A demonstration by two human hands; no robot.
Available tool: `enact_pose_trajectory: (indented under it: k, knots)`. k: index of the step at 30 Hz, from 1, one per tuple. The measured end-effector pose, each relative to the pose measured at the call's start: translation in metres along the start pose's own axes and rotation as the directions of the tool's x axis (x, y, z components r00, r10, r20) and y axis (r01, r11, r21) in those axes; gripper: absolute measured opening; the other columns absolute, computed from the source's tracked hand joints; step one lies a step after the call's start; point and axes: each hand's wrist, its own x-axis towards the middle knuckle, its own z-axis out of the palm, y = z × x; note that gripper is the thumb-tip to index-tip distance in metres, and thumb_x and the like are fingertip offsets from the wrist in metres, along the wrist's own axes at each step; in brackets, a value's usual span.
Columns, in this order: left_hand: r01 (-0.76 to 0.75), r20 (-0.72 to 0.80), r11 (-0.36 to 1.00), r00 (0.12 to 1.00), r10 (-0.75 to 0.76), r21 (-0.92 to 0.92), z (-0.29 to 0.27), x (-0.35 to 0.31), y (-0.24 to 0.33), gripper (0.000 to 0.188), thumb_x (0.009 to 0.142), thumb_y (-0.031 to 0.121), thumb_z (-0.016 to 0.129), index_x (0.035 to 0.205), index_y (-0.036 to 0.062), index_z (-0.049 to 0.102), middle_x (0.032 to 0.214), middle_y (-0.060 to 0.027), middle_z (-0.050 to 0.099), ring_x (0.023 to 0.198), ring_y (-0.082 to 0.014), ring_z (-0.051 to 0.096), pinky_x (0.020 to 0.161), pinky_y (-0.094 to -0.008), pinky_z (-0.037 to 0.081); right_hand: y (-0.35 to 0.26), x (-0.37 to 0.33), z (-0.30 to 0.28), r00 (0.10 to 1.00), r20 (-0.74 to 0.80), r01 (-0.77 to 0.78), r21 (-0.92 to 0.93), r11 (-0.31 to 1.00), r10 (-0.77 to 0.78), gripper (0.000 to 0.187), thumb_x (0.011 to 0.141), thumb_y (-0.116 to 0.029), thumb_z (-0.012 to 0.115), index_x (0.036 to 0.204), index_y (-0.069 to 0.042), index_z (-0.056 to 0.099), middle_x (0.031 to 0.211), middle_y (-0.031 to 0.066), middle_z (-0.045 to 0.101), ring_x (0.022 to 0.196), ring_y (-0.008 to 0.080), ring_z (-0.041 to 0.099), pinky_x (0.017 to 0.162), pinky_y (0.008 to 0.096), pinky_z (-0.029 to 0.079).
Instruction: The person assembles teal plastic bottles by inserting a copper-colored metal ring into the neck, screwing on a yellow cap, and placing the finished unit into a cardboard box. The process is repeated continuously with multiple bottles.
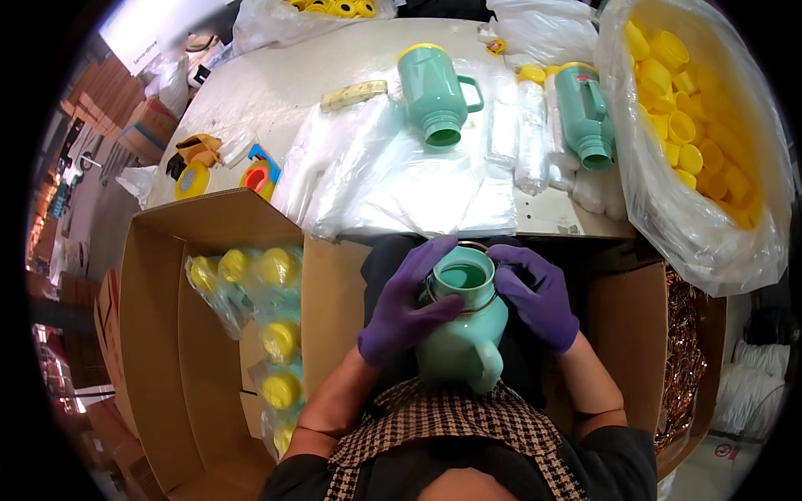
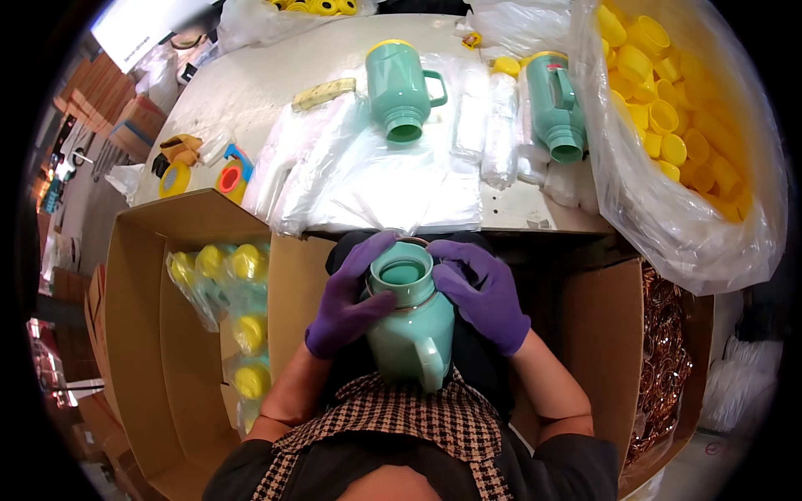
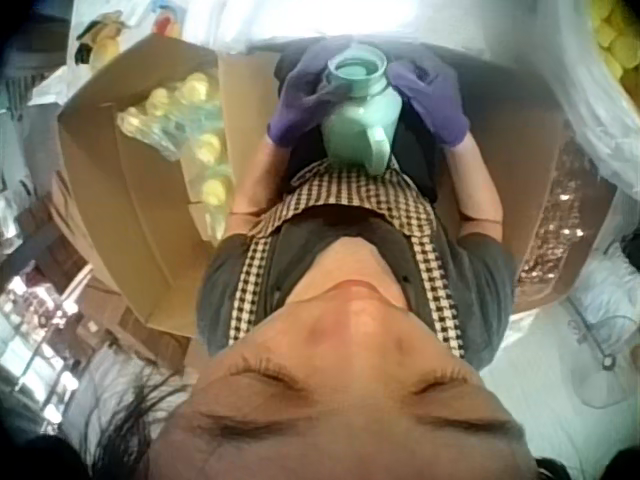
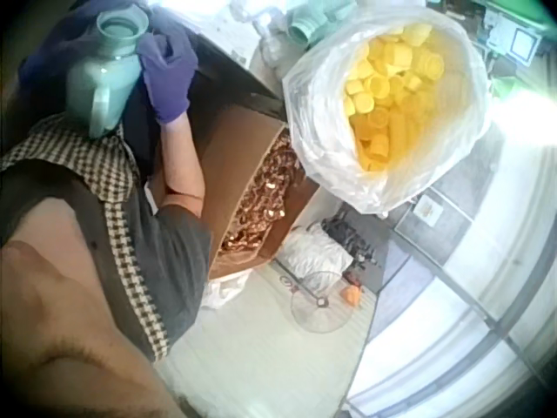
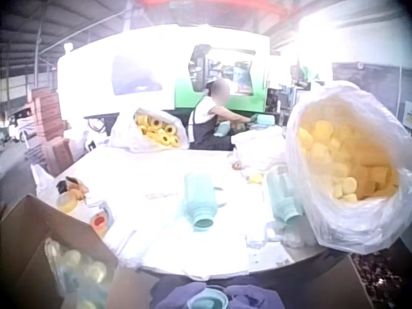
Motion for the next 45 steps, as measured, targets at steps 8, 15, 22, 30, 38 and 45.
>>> enact_pose_trajectory:
  k: [8,15,22,30,38,45]
  knots:
    - [0.333,0.146,0.938,0.937,-0.318,-0.096,-0.008,0.005,0.013,0.073,0.08,0.027,0.079,0.14,0.001,0.048,0.135,-0.0148,0.054,0.128,-0.0247,0.05,0.109,-0.0355,0.038,0.032,-0.005,0.033,0.99,-0.044,0.14,0.284,0.949,-0.133,0.047,0.104,-0.028,0.042,0.136,0.006,0.049,0.133,0.0148,0.056,0.124,0.0221,0.053,0.106,0.0351,0.04]
    - [0.109,-0.188,0.947,0.967,-0.171,-0.303,0.009,-0.007,-0.058,0.051,0.099,0.028,0.054,0.141,0.0004,0.045,0.141,-0.0149,0.049,0.13,-0.0252,0.048,0.11,-0.0382,0.037,0.05,0.013,0.031,0.959,-0.148,0.251,0.062,0.966,-0.24,0.045,0.104,-0.025,0.038,0.132,0.007,0.051,0.125,0.0171,0.06,0.115,0.0232,0.058,0.102,0.035,0.044]
    - [-0.221,-0.187,0.975,0.959,0.215,-0.013,0.015,-0.001,-0.095,0.043,0.102,0.037,0.044,0.126,0.0012,0.049,0.138,-0.0221,0.046,0.132,-0.0324,0.043,0.113,-0.0456,0.031,0.087,0.018,0.023,0.938,-0.194,0.322,0.188,0.928,-0.286,0.041,0.093,-0.019,0.05,0.128,0.003,0.05,0.129,0.0178,0.052,0.118,0.0248,0.052,0.104,0.038,0.04]
    - [-0.267,0.091,0.963,0.961,0.263,0.037,0.006,-0.019,-0.093,0.053,0.091,0.027,0.061,0.139,0.009,0.046,0.151,-0.0218,0.027,0.137,-0.0395,0.033,0.114,-0.0496,0.028,0.118,0.013,0.011,0.827,0.025,0.563,-0.034,0.826,-0.562,0.055,0.075,-0.012,0.063,0.129,-0.004,0.052,0.14,0.021,0.042,0.127,0.0339,0.043,0.108,0.045,0.035]
    - [-0.299,0.144,0.939,0.95,0.276,0.173,0.002,-0.02,-0.083,0.043,0.095,0.012,0.057,0.137,0.0104,0.05,0.151,-0.0213,0.027,0.138,-0.0375,0.033,0.114,-0.0482,0.029,0.119,0.009,0.008,0.913,0.048,0.406,0.021,0.914,-0.406,0.049,0.075,-0.006,0.06,0.123,-0.005,0.054,0.134,0.0184,0.043,0.123,0.0309,0.043,0.107,0.0416,0.035]
    - [-0.199,0.127,0.887,0.979,0.16,0.418,0.0,-0.023,-0.067,0.049,0.091,0.013,0.062,0.139,0.0126,0.051,0.148,-0.0229,0.032,0.137,-0.0426,0.033,0.115,-0.0507,0.027,0.114,0.012,0.009,0.855,0.028,0.508,-0.25,0.824,-0.519,0.038,0.09,-0.024,0.061,0.121,-0.005,0.052,0.126,0.018,0.046,0.117,0.0322,0.046,0.102,0.0434,0.038]
